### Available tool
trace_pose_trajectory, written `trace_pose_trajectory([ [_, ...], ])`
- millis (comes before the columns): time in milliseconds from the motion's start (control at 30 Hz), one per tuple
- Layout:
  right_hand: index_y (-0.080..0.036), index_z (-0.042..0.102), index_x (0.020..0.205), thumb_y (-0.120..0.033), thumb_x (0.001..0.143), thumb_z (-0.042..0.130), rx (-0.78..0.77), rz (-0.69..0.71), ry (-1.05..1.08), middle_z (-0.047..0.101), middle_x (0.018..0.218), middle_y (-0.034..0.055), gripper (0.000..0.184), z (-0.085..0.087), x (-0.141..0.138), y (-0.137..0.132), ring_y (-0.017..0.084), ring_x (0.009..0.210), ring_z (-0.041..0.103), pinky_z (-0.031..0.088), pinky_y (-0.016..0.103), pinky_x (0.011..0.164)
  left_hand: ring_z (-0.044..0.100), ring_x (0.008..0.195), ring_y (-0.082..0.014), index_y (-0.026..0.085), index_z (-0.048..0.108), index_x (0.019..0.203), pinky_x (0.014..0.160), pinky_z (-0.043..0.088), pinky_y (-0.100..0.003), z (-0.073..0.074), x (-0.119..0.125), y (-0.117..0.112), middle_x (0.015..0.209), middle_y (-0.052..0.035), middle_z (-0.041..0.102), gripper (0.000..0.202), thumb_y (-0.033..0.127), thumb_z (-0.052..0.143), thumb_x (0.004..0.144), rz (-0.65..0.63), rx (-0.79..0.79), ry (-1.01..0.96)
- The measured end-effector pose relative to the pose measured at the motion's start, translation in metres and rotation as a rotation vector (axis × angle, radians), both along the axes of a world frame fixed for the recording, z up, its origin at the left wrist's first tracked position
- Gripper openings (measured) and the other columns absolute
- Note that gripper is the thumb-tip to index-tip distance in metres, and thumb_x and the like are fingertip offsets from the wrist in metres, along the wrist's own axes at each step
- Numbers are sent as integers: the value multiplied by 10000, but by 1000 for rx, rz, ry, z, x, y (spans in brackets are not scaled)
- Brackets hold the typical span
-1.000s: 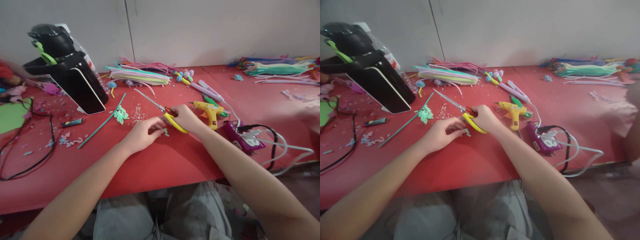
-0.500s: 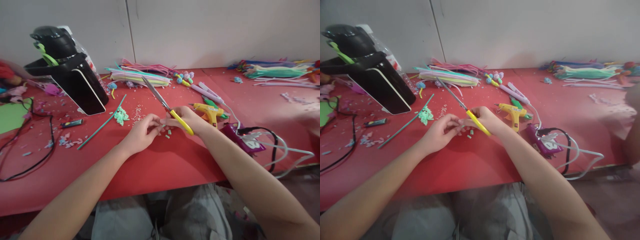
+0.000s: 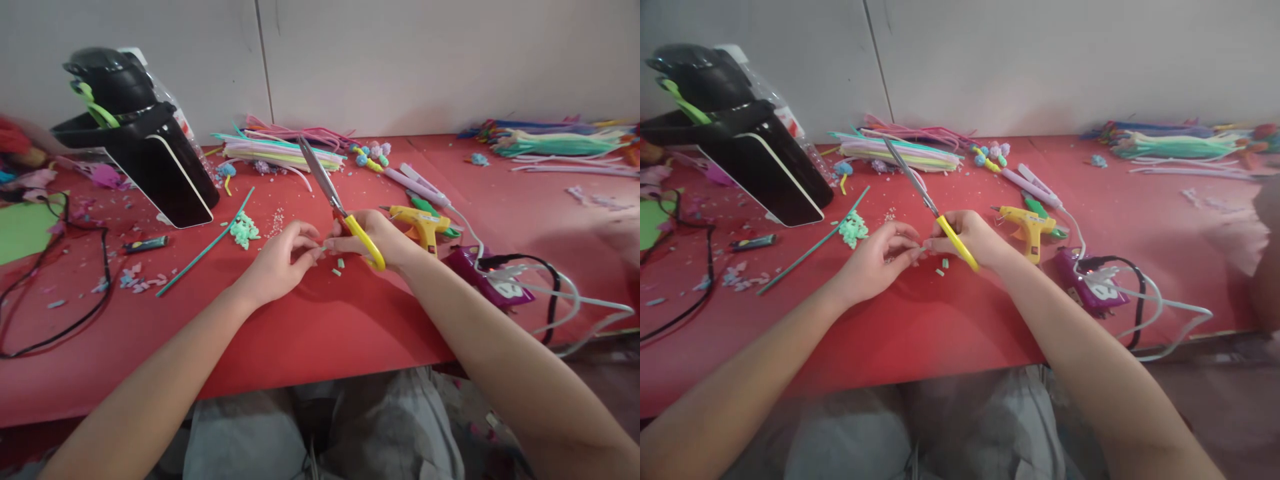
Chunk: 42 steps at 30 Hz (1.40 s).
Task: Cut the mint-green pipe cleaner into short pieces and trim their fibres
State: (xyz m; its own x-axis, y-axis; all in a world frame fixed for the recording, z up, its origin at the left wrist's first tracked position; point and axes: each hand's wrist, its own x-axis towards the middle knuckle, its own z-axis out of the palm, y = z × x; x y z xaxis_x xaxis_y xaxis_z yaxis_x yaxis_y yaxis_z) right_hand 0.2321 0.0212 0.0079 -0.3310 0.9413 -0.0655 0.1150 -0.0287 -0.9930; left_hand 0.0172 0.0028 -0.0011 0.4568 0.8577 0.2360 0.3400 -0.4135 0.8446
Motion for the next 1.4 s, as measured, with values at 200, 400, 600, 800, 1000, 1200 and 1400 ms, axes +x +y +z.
trace_pose_trajectory([
  [200,-190,586,765,-346,617,907,23,-44,46,681,721,0,386,-2,0,2,145,693,670,527,268,644,595,692,-108,194,630,893,636,477,-245,15,-8,-2,811,-4,659,58,236,665,912,74,243,207],
  [400,-197,569,747,-357,614,906,28,-74,71,649,674,-22,396,3,-4,-3,140,683,673,512,261,643,590,700,-105,185,687,905,677,481,-248,19,-7,-4,823,-7,676,41,176,650,920,83,386,270],
  [600,-199,566,753,-348,625,900,12,-62,68,647,664,-26,387,0,-6,-2,132,659,658,491,255,615,606,683,-106,175,717,928,662,491,-239,16,-6,-4,858,-29,725,62,189,657,927,93,451,278],
  [800,-191,565,746,-343,608,913,12,-59,75,629,639,-27,405,-2,-8,-3,134,640,647,448,237,560,613,692,-102,160,712,909,646,475,-220,14,-6,-3,842,-25,721,51,192,675,921,100,487,274],
  [1000,-195,550,724,-351,582,934,5,-59,107,623,633,-22,437,-1,-10,-3,138,625,639,450,248,551,633,718,-112,162,711,909,665,474,-230,11,-4,-2,868,-30,734,53,190,670,927,93,501,261],
  [1200,-195,560,741,-334,615,922,9,-51,124,631,640,-21,408,-1,-9,-5,134,635,641,466,249,566,627,733,-111,172,695,900,667,467,-229,11,-3,-3,861,-16,720,96,233,640,950,114,398,216],
  [1400,-193,563,760,-308,639,908,43,-11,122,664,707,-13,383,-3,-6,-5,124,650,637,489,251,590,638,747,-120,178,689,886,667,469,-238,12,-2,-4,840,-10,721,127,275,638,950,120,245,157],
])
